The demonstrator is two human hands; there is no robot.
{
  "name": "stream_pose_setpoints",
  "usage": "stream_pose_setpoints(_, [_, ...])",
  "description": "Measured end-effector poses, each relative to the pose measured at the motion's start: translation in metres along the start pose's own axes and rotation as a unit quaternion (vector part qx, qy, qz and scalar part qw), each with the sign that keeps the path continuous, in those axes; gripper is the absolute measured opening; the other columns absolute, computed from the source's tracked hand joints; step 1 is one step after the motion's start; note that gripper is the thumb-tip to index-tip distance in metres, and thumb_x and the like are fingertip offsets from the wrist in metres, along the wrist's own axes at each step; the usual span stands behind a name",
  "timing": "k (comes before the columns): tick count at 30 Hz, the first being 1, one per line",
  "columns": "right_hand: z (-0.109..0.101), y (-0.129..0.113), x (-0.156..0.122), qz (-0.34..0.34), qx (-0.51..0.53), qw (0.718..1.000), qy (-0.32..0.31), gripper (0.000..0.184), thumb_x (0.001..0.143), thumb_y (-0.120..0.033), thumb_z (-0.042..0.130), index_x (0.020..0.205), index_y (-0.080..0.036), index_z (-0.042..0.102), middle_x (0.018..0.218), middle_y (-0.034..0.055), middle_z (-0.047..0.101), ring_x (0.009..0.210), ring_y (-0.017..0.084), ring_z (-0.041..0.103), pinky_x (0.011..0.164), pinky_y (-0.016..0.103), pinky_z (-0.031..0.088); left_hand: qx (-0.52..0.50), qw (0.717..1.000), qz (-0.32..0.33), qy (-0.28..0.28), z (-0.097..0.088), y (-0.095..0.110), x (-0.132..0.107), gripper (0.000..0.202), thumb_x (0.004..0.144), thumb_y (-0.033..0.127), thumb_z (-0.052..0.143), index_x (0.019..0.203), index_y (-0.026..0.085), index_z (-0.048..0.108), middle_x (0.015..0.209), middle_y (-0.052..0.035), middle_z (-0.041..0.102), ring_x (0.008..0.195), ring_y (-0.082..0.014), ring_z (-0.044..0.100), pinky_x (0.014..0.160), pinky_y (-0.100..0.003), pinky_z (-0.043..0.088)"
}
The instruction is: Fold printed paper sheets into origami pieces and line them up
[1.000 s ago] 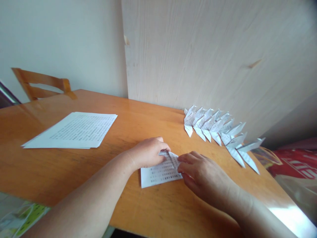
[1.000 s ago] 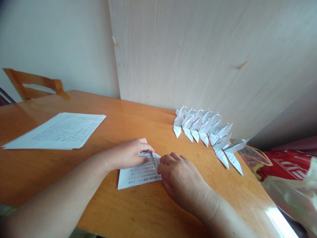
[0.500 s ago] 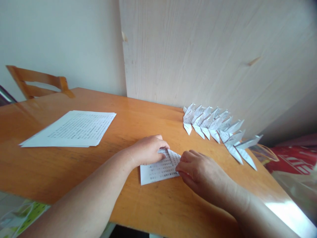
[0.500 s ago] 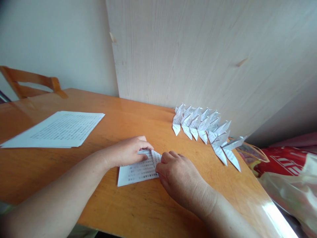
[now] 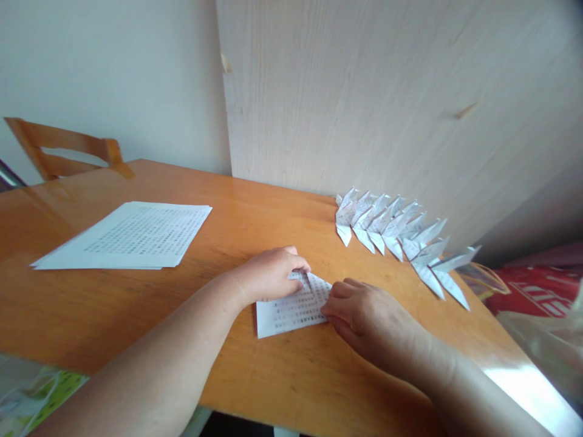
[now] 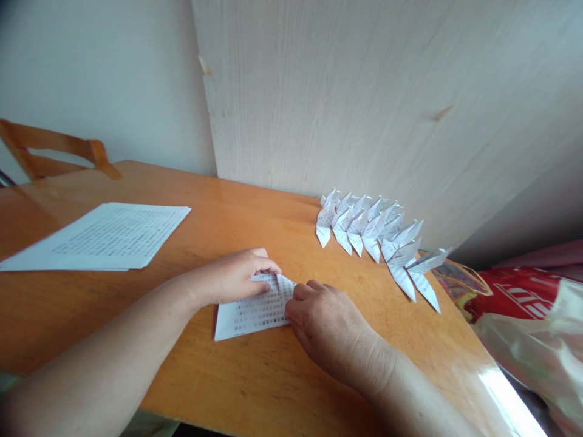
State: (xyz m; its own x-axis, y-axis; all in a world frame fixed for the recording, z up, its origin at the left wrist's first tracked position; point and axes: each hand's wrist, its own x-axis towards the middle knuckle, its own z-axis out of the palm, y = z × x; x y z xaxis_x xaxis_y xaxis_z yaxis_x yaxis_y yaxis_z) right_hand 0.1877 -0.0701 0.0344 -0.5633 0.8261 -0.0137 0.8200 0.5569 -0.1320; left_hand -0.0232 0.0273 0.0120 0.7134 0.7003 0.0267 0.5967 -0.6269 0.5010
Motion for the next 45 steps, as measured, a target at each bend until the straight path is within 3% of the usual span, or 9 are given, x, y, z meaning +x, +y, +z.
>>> stream_pose_setpoints(11, [0.003,-0.002,0.002,0.047,0.040,0.998,0.024,0.019,0.094,-0.021,0.052,0.078,-0.019,0.063,0.084,0.0039,0.064,0.075,0.016,0.058,0.068,0.027,0.040,-0.001,1.000,-0.006,-0.004,-0.001,0.000,0.000,0.030,0.081,0.027,0.061,0.109,0.026,0.070,0.106,-0.0030,0.062,0.091,-0.0183,0.060,0.076,-0.026,0.046])
stream_pose_setpoints(14, [0.008,0.000,0.006,0.077,0.065,0.994,0.041,0.012,0.093,-0.020,0.051,0.096,-0.019,0.063,0.090,0.0049,0.067,0.079,0.017,0.062,0.071,0.028,0.042,-0.007,1.000,-0.011,-0.002,-0.001,0.001,0.000,0.030,0.081,0.027,0.061,0.109,0.027,0.070,0.106,-0.0030,0.062,0.090,-0.0181,0.060,0.075,-0.026,0.046])
stream_pose_setpoints(17, [0.013,0.002,0.008,0.093,0.090,0.990,0.055,0.032,0.092,-0.019,0.051,0.124,-0.018,0.056,0.105,0.0081,0.070,0.093,0.020,0.065,0.080,0.030,0.045,-0.011,1.000,-0.010,0.001,0.000,0.001,0.000,0.028,0.081,0.027,0.061,0.108,0.026,0.070,0.104,-0.0032,0.062,0.089,-0.0178,0.060,0.074,-0.026,0.046])
stream_pose_setpoints(20, [0.016,0.002,0.009,0.090,0.088,0.991,0.043,0.042,0.093,-0.018,0.049,0.135,-0.018,0.050,0.110,0.0098,0.070,0.098,0.022,0.065,0.084,0.031,0.046,-0.012,1.000,-0.004,0.002,0.000,0.000,0.000,0.026,0.081,0.027,0.060,0.106,0.026,0.070,0.102,-0.0032,0.062,0.087,-0.0174,0.060,0.073,-0.026,0.046])
stream_pose_setpoints(32, [0.014,-0.002,0.011,0.095,0.056,0.994,0.009,0.028,0.096,-0.020,0.044,0.119,-0.020,0.059,0.093,0.0060,0.070,0.083,0.019,0.067,0.073,0.029,0.045,-0.028,0.999,-0.033,0.017,0.001,0.002,-0.001,0.035,0.078,0.025,0.062,0.113,0.023,0.060,0.109,-0.0037,0.064,0.096,-0.0195,0.061,0.079,-0.028,0.048])
stream_pose_setpoints(45, [0.017,0.000,0.013,0.083,0.007,0.997,-0.005,0.026,0.097,-0.020,0.041,0.117,-0.020,0.058,0.092,0.0067,0.072,0.082,0.020,0.068,0.068,0.030,0.043,-0.008,1.000,-0.007,0.005,-0.001,0.001,-0.001,0.028,0.083,0.032,0.061,0.108,0.026,0.072,0.103,-0.0039,0.061,0.091,-0.0186,0.060,0.078,-0.027,0.046])
